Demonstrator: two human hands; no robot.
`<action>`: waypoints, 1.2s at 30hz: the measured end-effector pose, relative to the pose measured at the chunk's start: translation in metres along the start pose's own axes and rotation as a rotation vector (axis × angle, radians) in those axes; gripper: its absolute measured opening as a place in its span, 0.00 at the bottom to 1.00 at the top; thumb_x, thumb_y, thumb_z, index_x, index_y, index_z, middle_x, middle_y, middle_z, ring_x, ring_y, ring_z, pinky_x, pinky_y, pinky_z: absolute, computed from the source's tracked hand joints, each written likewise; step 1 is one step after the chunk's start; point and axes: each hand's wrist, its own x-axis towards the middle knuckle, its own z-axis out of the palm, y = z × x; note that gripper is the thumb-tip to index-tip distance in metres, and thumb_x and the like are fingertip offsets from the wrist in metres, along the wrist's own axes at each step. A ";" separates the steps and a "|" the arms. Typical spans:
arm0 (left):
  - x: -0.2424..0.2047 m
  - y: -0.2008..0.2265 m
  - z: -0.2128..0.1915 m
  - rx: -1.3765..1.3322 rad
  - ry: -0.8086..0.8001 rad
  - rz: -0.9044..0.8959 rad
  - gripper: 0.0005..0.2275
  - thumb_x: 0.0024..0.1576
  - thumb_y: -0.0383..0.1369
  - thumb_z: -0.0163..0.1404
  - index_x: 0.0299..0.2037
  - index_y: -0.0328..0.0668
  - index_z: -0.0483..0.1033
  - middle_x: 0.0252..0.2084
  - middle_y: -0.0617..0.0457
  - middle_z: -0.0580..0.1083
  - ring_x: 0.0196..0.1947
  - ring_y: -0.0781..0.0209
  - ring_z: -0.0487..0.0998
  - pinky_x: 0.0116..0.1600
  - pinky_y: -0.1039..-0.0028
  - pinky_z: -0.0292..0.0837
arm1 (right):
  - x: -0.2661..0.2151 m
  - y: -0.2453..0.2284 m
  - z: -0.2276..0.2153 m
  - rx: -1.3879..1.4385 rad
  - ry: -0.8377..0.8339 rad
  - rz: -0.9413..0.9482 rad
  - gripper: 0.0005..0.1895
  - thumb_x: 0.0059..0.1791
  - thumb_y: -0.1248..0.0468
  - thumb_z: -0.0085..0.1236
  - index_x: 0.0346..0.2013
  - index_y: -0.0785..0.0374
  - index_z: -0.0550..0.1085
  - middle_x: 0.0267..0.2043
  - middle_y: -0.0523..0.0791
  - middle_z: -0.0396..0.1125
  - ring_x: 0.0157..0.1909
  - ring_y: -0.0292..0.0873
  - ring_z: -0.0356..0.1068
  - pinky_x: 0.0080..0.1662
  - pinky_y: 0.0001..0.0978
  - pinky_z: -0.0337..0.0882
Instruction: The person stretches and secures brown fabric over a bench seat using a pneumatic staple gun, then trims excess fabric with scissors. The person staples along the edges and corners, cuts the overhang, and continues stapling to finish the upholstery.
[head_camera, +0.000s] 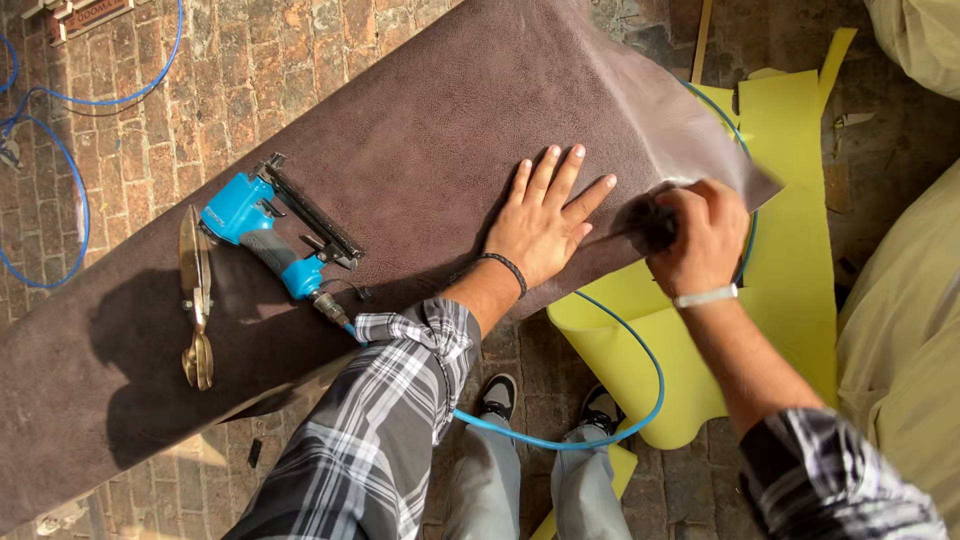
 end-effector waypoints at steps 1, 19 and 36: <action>0.004 -0.002 -0.001 0.002 0.007 0.002 0.31 0.63 0.47 0.47 0.76 0.66 0.48 0.78 0.41 0.45 0.77 0.37 0.47 0.76 0.44 0.43 | -0.016 -0.012 0.001 0.356 0.109 0.354 0.22 0.42 0.62 0.67 0.49 0.54 0.71 0.54 0.46 0.66 0.56 0.51 0.66 0.55 0.44 0.69; 0.004 -0.001 0.023 0.088 0.036 -0.009 0.32 0.65 0.40 0.44 0.77 0.56 0.40 0.80 0.39 0.44 0.80 0.36 0.46 0.79 0.38 0.44 | -0.041 -0.209 0.030 0.609 0.112 0.946 0.10 0.57 0.65 0.61 0.38 0.65 0.69 0.33 0.44 0.66 0.35 0.39 0.62 0.40 0.33 0.66; 0.006 -0.002 0.016 0.171 -0.041 0.015 0.32 0.64 0.40 0.41 0.78 0.54 0.39 0.79 0.39 0.44 0.79 0.38 0.47 0.77 0.41 0.43 | 0.060 -0.424 0.153 0.389 -0.299 0.040 0.14 0.44 0.66 0.56 0.43 0.63 0.70 0.42 0.49 0.64 0.47 0.49 0.68 0.47 0.40 0.69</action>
